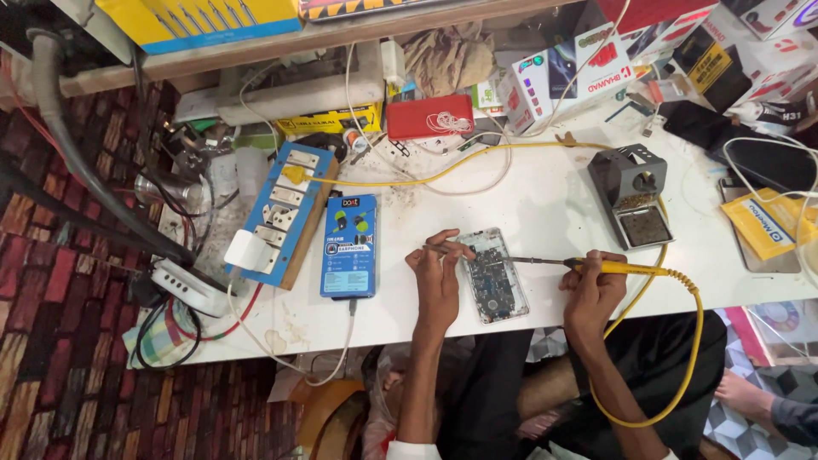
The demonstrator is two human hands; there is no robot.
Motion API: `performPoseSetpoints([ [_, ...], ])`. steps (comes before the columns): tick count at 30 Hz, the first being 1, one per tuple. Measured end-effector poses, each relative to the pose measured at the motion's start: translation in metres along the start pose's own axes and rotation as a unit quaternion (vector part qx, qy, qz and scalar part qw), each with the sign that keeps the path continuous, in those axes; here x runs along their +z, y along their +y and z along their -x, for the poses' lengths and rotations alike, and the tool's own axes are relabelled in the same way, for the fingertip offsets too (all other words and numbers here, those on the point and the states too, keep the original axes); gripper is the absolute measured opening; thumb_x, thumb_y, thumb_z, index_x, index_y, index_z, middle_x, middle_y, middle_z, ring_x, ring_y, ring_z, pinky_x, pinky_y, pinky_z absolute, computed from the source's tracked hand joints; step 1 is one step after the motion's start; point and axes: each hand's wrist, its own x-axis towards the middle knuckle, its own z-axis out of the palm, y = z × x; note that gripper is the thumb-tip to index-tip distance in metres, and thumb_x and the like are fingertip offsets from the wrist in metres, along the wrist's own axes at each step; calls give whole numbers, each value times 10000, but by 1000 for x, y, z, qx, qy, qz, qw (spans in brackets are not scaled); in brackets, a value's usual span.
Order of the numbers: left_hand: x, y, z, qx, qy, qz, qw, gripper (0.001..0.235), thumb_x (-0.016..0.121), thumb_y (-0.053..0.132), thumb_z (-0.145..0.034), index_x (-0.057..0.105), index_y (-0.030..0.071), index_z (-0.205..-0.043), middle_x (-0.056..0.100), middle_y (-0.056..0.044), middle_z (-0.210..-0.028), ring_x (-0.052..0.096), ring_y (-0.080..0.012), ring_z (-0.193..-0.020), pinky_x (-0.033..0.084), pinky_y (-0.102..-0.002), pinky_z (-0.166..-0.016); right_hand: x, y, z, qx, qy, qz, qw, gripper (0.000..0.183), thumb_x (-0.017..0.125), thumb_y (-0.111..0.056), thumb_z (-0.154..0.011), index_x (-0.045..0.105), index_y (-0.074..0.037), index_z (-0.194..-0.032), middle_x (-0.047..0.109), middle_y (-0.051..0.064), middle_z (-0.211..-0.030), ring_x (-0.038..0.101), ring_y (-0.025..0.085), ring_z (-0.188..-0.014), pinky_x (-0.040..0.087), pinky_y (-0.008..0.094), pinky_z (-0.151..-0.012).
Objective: The person uses a soldering iron and tweezers to work on a small circuit board placed on a cluttered workbench. They repeatedly apply heat to specific points on the board while holding it steady with the other hand.
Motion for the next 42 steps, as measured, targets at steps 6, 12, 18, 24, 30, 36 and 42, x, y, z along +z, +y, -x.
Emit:
performPoseSetpoints([
  [6, 4, -4, 3, -48, 0, 76, 996, 167, 404, 86, -1136, 544, -4, -1137, 716, -93, -992, 629, -238, -1080, 413, -436, -1089, -6, 8, 1, 10, 6, -34, 999, 125, 462, -146, -1134, 438, -32, -1086, 494, 54, -758, 449, 104, -576, 458, 297, -568],
  [12, 7, -16, 10, -14, 9, 45, 999, 97, 402, -34, -1049, 476, -11, -1107, 746, -123, -1024, 617, -279, -1113, 420, -443, -1039, -9, 13, -1, 17, 21, -59, 998, 120, 460, -140, -1152, 440, -31, -1107, 456, 35, -791, 443, 110, -601, 474, 305, -591],
  [18, 12, -19, 11, -35, 15, 89, 995, 106, 391, -63, -1072, 471, 5, -1085, 706, -136, -985, 669, -283, -1099, 496, -463, -1067, -10, 13, 6, -33, 18, -18, 999, 109, 434, -131, -1159, 441, -27, -1127, 451, 41, -818, 440, 112, -607, 475, 295, -604],
  [24, 9, -14, 8, -31, 11, 59, 998, 170, 366, -94, -1023, 490, -3, -1095, 709, -127, -951, 636, -314, -1203, 469, -468, -1054, -9, 15, 4, -39, 37, -35, 998, 112, 445, -129, -1163, 435, -24, -1126, 456, 48, -779, 444, 111, -596, 460, 285, -592],
  [30, 8, -10, 10, 3, 14, -12, 1000, 161, 359, -101, -1012, 425, 17, -1099, 721, -82, -985, 569, -296, -1342, 278, -472, -1103, -9, 14, 6, -66, 34, 11, 997, 139, 435, -147, -1176, 442, -21, -1117, 477, 49, -753, 446, 108, -586, 448, 275, -577],
  [36, 7, -10, 9, -9, 23, 21, 999, 230, 347, -46, -1068, 392, -56, -1293, 713, -70, -960, 619, -262, -1211, 275, -469, -1140, -8, 11, 8, -60, 54, -1, 997, 147, 450, -152, -1163, 439, -23, -1094, 461, 41, -761, 429, 101, -572, 423, 266, -541],
  [42, 9, -13, 10, 37, 29, 46, 998, 77, 351, -32, -1103, 411, -6, -1063, 700, -132, -946, 646, -325, -1253, 461, -487, -1167, -7, 4, 9, -66, 39, 6, 997, 131, 443, -146, -1159, 435, -30, -1098, 441, 31, -747, 433, 96, -573, 434, 259, -553],
])
